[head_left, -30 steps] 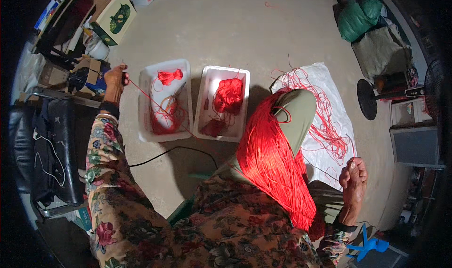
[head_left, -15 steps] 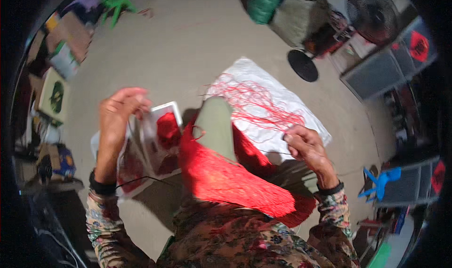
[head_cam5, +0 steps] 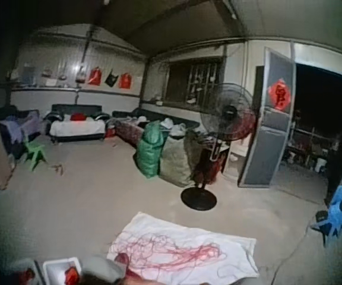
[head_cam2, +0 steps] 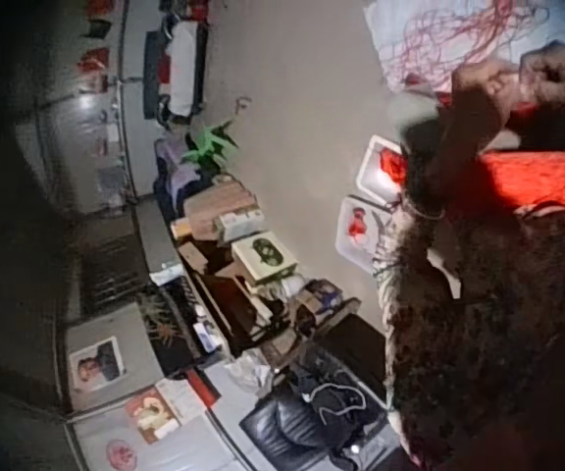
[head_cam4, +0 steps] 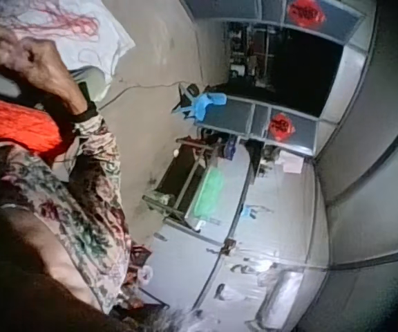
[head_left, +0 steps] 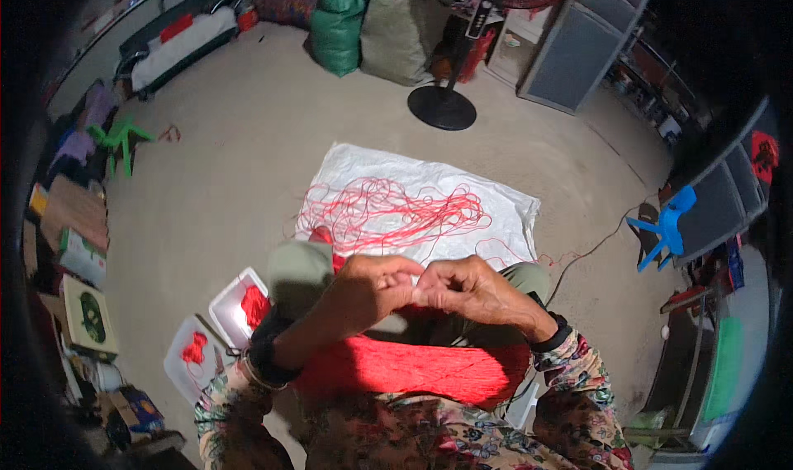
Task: Winding red string around the legs, tying knots, and cutting it with scissors to prepare small bundles.
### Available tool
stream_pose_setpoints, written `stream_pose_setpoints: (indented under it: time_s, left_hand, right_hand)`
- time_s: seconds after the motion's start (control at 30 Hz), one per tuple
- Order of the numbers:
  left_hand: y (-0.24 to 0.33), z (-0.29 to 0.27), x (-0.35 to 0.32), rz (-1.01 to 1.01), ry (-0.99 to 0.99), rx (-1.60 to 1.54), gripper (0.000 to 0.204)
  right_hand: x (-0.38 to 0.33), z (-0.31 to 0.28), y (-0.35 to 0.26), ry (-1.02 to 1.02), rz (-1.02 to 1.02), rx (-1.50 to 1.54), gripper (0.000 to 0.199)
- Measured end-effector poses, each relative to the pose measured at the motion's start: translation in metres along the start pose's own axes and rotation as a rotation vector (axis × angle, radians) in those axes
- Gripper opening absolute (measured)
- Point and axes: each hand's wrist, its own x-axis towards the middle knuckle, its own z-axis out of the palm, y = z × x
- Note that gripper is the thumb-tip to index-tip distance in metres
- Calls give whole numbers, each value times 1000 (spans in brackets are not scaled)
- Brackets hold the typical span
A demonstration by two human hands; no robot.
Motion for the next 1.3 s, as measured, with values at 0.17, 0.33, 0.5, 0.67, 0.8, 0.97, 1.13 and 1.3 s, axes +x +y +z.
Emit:
stream_pose_setpoints:
  time_s: [0.17, 0.33, 0.5, 0.67, 0.8, 0.97, 1.13, 1.3]
  left_hand:
    - [-20, -12, 10, 266, -137, 196, 13]
    - [-40, -54, 27, 85, -53, 104, 9]
    - [-51, -54, 53, 463, 174, 613, 14]
    - [-17, -27, 83, -99, -159, -186, 29]
    - [-18, -6, 83, -174, -262, -519, 31]
    - [-25, -5, 80, -266, -289, -611, 26]
    - [-15, 10, 85, -356, -236, -696, 20]
    - [-22, 19, 93, -429, -175, -782, 25]
  right_hand:
    - [-13, -15, 12, -20, -21, -78, 16]
    - [-15, -44, 37, 196, 81, 112, 20]
    - [11, -46, 15, 235, 117, 47, 21]
    - [18, -42, 14, 208, 68, 95, 24]
    - [21, -42, 17, 240, -19, 146, 23]
    - [11, -51, 17, 262, 43, 110, 21]
    - [4, -59, 16, 331, 34, 179, 18]
    - [5, -65, 25, 414, -1, 117, 18]
